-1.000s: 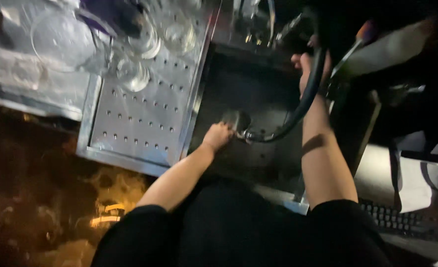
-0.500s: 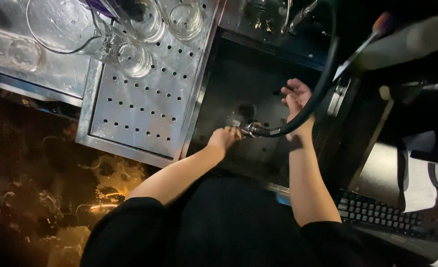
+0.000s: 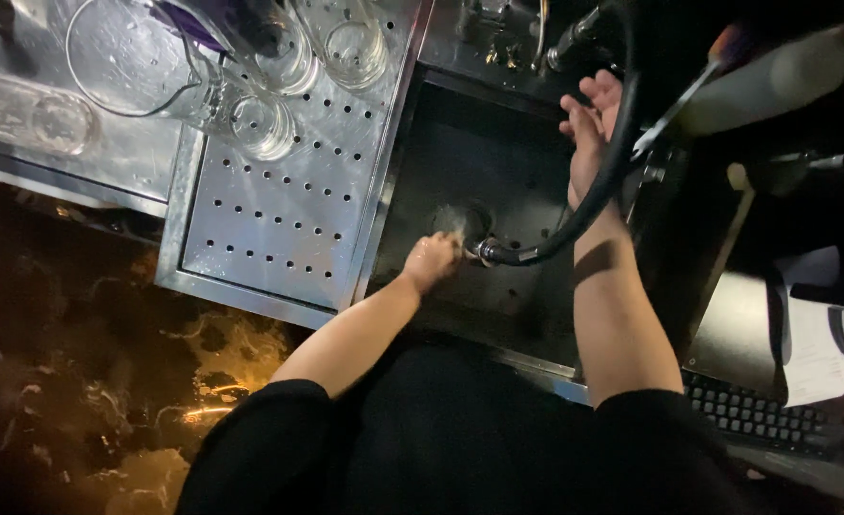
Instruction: The person washes several clear drinking glasses in a stainless steel sink using a handheld spray nozzle. They rinse the glasses thoroughly and place them on a perforated metal drying rack to the left of the sink.
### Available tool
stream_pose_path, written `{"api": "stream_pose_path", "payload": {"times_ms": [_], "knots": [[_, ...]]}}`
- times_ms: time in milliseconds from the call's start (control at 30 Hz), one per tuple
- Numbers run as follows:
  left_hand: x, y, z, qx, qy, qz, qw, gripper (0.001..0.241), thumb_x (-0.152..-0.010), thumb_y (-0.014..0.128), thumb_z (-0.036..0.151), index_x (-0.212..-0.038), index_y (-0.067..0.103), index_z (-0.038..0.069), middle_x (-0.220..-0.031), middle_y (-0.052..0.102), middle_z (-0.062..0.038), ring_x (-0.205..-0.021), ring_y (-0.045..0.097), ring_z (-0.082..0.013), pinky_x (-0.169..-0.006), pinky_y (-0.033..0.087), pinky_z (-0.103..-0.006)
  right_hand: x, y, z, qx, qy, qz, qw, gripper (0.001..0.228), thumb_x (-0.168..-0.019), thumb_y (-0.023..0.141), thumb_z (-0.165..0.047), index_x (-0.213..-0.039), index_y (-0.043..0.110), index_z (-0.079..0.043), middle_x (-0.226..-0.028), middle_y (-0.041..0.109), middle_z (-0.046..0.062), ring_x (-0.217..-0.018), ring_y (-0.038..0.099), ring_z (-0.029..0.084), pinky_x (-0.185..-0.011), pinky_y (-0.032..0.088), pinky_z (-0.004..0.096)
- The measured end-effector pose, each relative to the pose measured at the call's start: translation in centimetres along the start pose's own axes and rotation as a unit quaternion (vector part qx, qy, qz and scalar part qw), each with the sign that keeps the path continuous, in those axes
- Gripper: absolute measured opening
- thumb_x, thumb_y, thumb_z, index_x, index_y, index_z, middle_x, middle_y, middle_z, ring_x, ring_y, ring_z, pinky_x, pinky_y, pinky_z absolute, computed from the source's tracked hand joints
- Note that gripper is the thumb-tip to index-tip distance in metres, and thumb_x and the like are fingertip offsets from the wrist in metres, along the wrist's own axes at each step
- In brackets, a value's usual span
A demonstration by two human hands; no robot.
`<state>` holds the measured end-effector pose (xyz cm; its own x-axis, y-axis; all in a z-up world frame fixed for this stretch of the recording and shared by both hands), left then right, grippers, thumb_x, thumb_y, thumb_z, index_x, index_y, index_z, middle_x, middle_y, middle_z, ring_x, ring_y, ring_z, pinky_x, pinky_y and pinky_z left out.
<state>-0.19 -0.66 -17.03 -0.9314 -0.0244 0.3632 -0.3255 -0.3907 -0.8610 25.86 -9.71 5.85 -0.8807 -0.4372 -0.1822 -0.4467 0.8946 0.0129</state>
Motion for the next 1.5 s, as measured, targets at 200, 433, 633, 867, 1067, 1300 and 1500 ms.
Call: {"api": "stream_pose_path", "payload": {"times_ms": [200,433,633,867,1067,1300,1500], "knots": [[2.6,-6.3,3.5,-0.062,0.035,0.005,0.997,0.017,-0.09,0.057,0.023,-0.093,0.073,0.021,-0.097,0.071,-0.007,-0.085,0.066,-0.029,-0.05,0.052,-0.0426,-6.1,0.3,1.0,0.001,-0.002,0.046,0.999,0.018,-0.103,0.054,-0.008,-0.12,0.06,-0.011,-0.107,0.066,0.008,-0.097,0.067,0.016,-0.08,0.053,0.024],[4.1,-15.5,3.8,0.301,-0.292,-0.014,0.908,0.049,-0.09,0.043,0.041,-0.095,0.076,0.006,-0.1,0.069,-0.033,-0.098,0.067,-0.0522,-0.08,0.049,-0.0563,-13.4,-6.1,13.3,-0.318,0.139,0.2,0.916,0.015,-0.097,0.059,-0.018,-0.11,0.064,-0.013,-0.088,0.077,0.022,-0.083,0.078,0.032,-0.079,0.066,0.042],[3.5,-13.5,0.3,0.366,-0.313,-0.084,0.872,0.018,-0.092,0.054,0.011,-0.098,0.07,0.012,-0.095,0.072,-0.012,-0.089,0.068,-0.0323,-0.072,0.045,-0.0465,4.1,-0.6,-10.5,-0.447,0.142,-0.325,0.821,0.073,-0.1,0.063,-0.068,-0.148,0.057,-0.013,-0.117,0.072,0.017,-0.106,0.073,0.035,-0.092,0.06,0.046],[2.9,-12.0,-1.7,0.472,-0.317,0.009,0.823,0.021,-0.092,0.069,0.038,-0.085,0.078,0.02,-0.071,0.071,0.0,-0.062,0.069,-0.0219,-0.047,0.052,-0.0386,8.2,-11.2,-7.2,-0.358,0.25,-0.176,0.882,0.039,-0.095,0.08,-0.029,-0.121,0.056,-0.013,-0.101,0.051,0.0,-0.072,0.044,0.01,-0.07,0.036,0.029],[5.7,-19.8,0.8,0.655,-0.275,-0.073,0.7,0.028,-0.104,0.06,0.023,-0.083,0.072,0.008,-0.082,0.075,-0.009,-0.067,0.061,-0.0169,-0.051,0.038,-0.0295,6.4,-12.3,-7.9,-0.072,0.251,0.031,0.965,0.012,-0.1,0.062,-0.019,-0.112,0.06,-0.016,-0.087,0.054,-0.004,-0.051,0.03,0.0,-0.051,0.028,0.02],[4.3,-17.6,1.3,0.841,-0.11,-0.107,0.519,0.025,-0.1,0.051,0.023,-0.095,0.068,0.005,-0.07,0.073,-0.009,-0.056,0.062,-0.0158,-0.039,0.023,-0.0231,6.8,-12.2,-6.9,-0.095,0.185,0.031,0.978,0.027,-0.096,0.07,-0.03,-0.112,0.059,-0.012,-0.097,0.057,-0.004,-0.051,0.034,0.001,-0.049,0.034,0.017],[4.5,-23.7,2.5,0.878,-0.023,-0.079,0.471,0.028,-0.105,0.041,0.007,-0.093,0.065,0.0,-0.065,0.068,-0.012,-0.044,0.055,-0.0134,-0.034,0.031,-0.0217,6.8,-11.9,-7.0,-0.108,0.187,0.014,0.976,0.03,-0.096,0.07,-0.034,-0.114,0.057,-0.014,-0.089,0.049,-0.007,-0.049,0.029,0.0,-0.047,0.031,0.016]]}}
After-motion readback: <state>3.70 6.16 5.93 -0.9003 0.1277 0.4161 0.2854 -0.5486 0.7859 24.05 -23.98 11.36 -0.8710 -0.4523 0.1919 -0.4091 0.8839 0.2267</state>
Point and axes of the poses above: each hand's wrist, its own x-axis away from the middle knuckle, its own y-axis out of the palm, z = x × y, the point moved 1 cm from there along -x, towards the middle knuckle
